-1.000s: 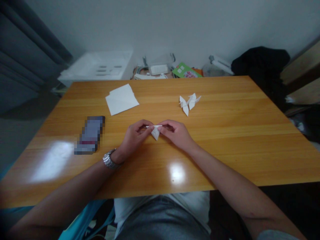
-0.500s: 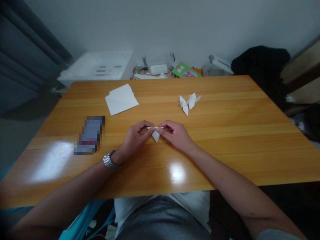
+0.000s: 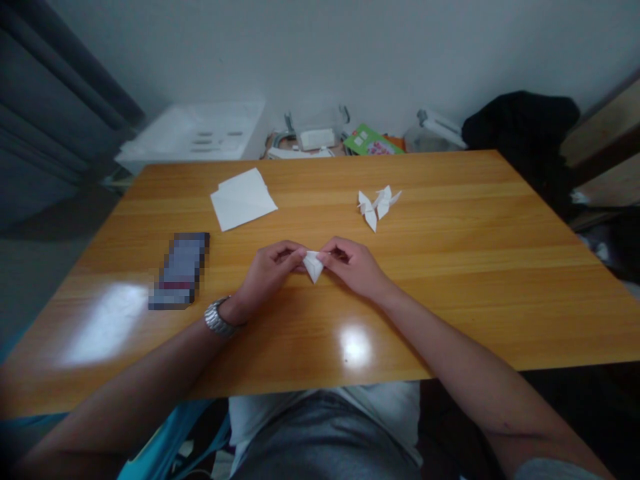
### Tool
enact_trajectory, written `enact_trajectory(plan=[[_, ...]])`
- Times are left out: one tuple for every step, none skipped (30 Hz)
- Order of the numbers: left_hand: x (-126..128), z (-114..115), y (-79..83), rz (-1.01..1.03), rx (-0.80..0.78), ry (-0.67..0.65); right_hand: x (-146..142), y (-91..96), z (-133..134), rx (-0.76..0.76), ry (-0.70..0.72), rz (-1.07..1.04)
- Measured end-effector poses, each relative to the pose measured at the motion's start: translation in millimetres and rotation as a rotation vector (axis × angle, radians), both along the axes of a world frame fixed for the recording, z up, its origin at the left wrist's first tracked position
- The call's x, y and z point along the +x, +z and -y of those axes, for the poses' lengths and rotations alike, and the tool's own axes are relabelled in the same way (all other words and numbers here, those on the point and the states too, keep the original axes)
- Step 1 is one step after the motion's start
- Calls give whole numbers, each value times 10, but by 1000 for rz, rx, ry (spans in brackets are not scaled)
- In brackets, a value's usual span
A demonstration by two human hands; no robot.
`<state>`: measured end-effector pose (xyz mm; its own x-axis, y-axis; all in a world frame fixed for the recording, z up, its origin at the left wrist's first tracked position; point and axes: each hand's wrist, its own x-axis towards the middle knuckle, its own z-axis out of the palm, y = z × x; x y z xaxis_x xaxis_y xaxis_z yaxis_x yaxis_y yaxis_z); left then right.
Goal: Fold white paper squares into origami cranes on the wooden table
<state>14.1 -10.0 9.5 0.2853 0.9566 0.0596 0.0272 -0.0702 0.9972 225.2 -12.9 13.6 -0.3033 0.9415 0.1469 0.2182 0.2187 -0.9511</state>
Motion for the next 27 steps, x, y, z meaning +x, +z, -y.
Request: enact_trajectory(plan=[[-2, -3, -10, 21, -13, 6, -2, -1, -1, -6, -4, -9], [-5, -3, -14, 25, -11, 10, -6, 0, 0, -13, -5, -18], [-7, 1, -10, 15, 5, 13, -12, 3, 2, -19, -4, -25], [-9, 6, -1, -5, 30, 16, -20, 7, 6, -23, -3, -29], [-10, 14, 14, -35, 60, 22, -28, 12, 11, -23, 1, -30], [-9, 23, 31, -73, 89, 28, -37, 18, 18, -24, 7, -29], [-8, 32, 49, -114, 118, 36, -45, 24, 24, -25, 14, -26], [-5, 42, 64, -158, 147, 42, -53, 28, 30, -28, 20, -24], [-2, 50, 74, -203, 173, 47, -59, 30, 35, -30, 27, -19], [1, 57, 79, -245, 198, 50, -62, 30, 39, -31, 31, -13], [3, 62, 78, -280, 219, 51, -64, 28, 41, -29, 32, -4], [5, 66, 71, -304, 237, 51, -64, 25, 42, -24, 30, 9], [6, 68, 60, -317, 247, 52, -62, 22, 42, -16, 30, 24], [6, 69, 45, -322, 250, 51, -58, 20, 42, -7, 27, 38], [5, 69, 30, -323, 250, 51, -55, 21, 42, 1, 24, 52], [3, 69, 15, -322, 250, 50, -52, 24, 42, 9, 21, 65], [1, 69, 3, -321, 251, 49, -49, 30, 43, 19, 19, 79], [-1, 69, -6, -322, 255, 48, -48, 39, 45, 30, 16, 92], [-4, 69, -11, -324, 260, 46, -47, 48, 47, 41, 15, 104], [-6, 69, -12, -324, 266, 42, -47, 57, 48, 50, 12, 112], [-9, 69, -8, -321, 267, 38, -45, 64, 49, 56, 9, 117], [-11, 69, 0, -315, 266, 33, -43, 68, 47, 58, 3, 116], [-12, 69, 11, -305, 263, 30, -38, 70, 44, 55, 1, 109], [-13, 68, 26, -294, 259, 30, -30, 70, 38, 48, 1, 97], [-13, 66, 43, -284, 253, 34, -21, 67, 31, 37, 4, 84], [-13, 64, 61, -276, 249, 43, -10, 65, 23, 22, 9, 73], [-12, 63, 79, -271, 247, 54, 1, 63, 16, 7, 19, 65]])
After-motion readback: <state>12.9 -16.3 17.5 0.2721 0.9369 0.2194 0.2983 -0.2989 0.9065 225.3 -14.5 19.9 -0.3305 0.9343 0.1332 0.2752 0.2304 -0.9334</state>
